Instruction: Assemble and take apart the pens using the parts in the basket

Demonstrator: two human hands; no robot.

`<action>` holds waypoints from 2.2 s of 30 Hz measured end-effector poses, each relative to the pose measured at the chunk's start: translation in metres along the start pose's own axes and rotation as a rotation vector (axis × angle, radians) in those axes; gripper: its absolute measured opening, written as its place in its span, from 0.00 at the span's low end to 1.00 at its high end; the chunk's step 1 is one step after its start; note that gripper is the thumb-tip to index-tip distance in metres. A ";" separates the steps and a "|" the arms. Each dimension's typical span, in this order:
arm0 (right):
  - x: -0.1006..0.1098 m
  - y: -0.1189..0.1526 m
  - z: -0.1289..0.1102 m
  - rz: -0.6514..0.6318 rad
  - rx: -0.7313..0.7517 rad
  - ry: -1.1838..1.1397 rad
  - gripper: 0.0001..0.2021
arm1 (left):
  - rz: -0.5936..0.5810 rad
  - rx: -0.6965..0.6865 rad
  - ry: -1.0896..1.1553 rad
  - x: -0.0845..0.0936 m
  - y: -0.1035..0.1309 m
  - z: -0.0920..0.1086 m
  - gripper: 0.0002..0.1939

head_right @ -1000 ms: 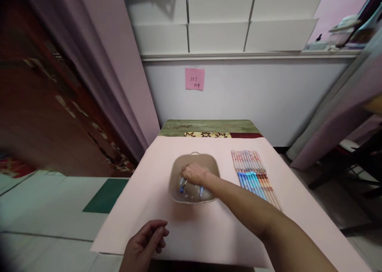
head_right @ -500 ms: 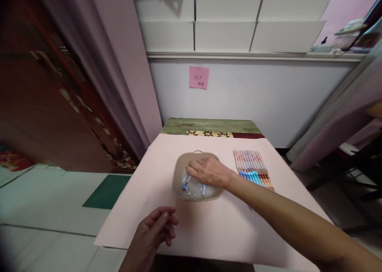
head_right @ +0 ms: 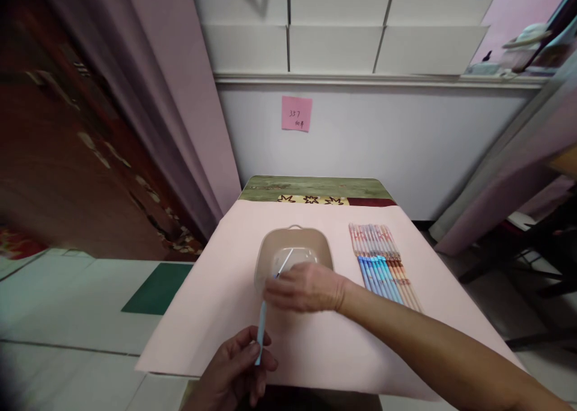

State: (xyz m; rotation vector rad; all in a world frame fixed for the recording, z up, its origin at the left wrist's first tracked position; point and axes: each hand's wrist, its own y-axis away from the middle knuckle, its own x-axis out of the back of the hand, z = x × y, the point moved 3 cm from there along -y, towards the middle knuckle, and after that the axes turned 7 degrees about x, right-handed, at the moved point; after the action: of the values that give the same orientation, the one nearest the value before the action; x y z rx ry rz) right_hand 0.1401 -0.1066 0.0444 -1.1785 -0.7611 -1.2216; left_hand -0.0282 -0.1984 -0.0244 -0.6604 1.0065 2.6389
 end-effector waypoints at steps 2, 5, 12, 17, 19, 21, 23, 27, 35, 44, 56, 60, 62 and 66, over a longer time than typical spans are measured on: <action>-0.009 0.006 0.029 -0.059 -0.364 -0.076 0.13 | 0.076 -0.023 0.047 0.007 0.007 -0.001 0.18; -0.027 0.017 0.061 -0.220 -0.863 -0.184 0.10 | 0.170 -0.083 0.111 0.013 0.014 0.006 0.16; -0.051 0.025 0.068 -0.373 -1.045 -0.280 0.10 | 0.145 -0.169 0.170 0.022 0.007 0.010 0.13; -0.051 0.033 0.074 -0.394 -1.050 -0.233 0.12 | 0.213 -0.173 0.169 0.028 0.001 0.003 0.19; -0.049 0.034 0.078 -0.398 -1.049 -0.218 0.13 | 0.215 -0.175 0.152 0.028 0.000 0.002 0.21; -0.048 0.035 0.081 -0.401 -1.055 -0.209 0.14 | 0.197 -0.180 0.118 0.027 -0.001 0.001 0.18; -0.049 0.034 0.083 -0.405 -1.066 -0.216 0.14 | 0.183 -0.163 0.082 0.027 -0.004 -0.002 0.16; -0.058 0.028 0.086 -0.424 -1.085 -0.286 0.12 | 0.185 -0.118 0.057 0.033 -0.011 -0.007 0.16; -0.099 0.000 0.077 -0.452 -1.219 -0.441 0.20 | 0.208 -0.089 0.056 0.026 -0.004 0.000 0.18; -0.122 -0.007 0.079 -0.418 -1.454 -0.701 0.11 | 0.262 -0.112 0.051 0.016 -0.001 -0.001 0.18; -0.024 0.002 0.045 0.250 -1.425 -0.705 0.12 | 0.278 -0.117 0.479 0.013 -0.005 0.028 0.05; 0.012 -0.001 -0.029 1.048 -1.139 -0.796 0.05 | 0.226 -0.069 0.694 0.001 -0.013 0.038 0.05; 0.013 -0.005 -0.058 1.103 -1.095 -0.710 0.04 | 0.201 -0.044 0.733 -0.006 -0.013 0.038 0.06; 0.005 -0.014 -0.075 0.993 -1.052 -0.577 0.06 | 0.189 -0.021 0.741 -0.017 -0.009 0.035 0.06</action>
State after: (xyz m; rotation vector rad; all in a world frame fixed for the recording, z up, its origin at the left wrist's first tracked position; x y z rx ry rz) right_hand 0.1170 -0.1786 0.0321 -2.4243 0.2303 -0.3398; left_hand -0.0218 -0.1688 0.0021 -1.6963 1.2578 2.5866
